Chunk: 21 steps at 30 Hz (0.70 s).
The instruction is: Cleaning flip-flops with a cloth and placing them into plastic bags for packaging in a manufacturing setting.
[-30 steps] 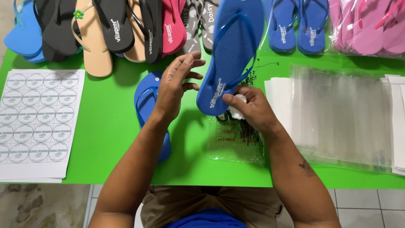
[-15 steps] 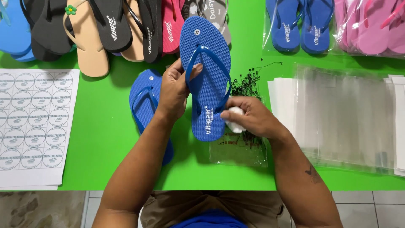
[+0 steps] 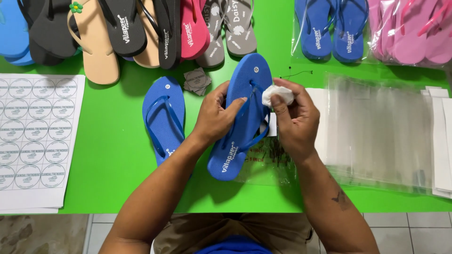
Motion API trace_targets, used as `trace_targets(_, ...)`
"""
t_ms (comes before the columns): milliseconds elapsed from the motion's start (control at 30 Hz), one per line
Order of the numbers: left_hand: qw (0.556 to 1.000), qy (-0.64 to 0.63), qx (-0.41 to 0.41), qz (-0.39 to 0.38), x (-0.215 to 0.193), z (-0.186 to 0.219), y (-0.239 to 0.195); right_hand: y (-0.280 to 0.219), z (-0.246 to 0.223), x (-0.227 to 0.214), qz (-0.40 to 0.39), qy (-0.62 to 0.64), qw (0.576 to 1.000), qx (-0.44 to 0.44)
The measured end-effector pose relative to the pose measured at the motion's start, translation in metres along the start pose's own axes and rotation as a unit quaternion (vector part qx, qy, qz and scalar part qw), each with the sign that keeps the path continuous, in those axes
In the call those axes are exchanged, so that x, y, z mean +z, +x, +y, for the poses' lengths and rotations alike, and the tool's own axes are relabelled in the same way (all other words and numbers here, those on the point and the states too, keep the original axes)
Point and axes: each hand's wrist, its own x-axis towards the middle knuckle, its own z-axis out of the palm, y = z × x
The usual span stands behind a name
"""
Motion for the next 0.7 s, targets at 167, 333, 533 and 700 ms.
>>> trace_targets(167,0.999,0.026,-0.015,-0.011,0.014,0.004,-0.016,-0.002,0.001,0.007,0.017,0.009,0.999,0.037)
trace_targets(333,0.997,0.062,0.000,-0.053,0.024,0.004,-0.027,0.000,0.018,0.002,0.043,0.067,0.992,0.096)
trace_targets(533,0.996,0.074,0.021,-0.033,0.017,0.003,-0.024,-0.002,0.009,0.003,-0.002,0.072,0.988,0.136)
trace_targets(700,0.996,0.076,0.046,-0.026,0.015,-0.003,-0.020,0.002,0.003,-0.003,-0.024,0.126,0.974,0.187)
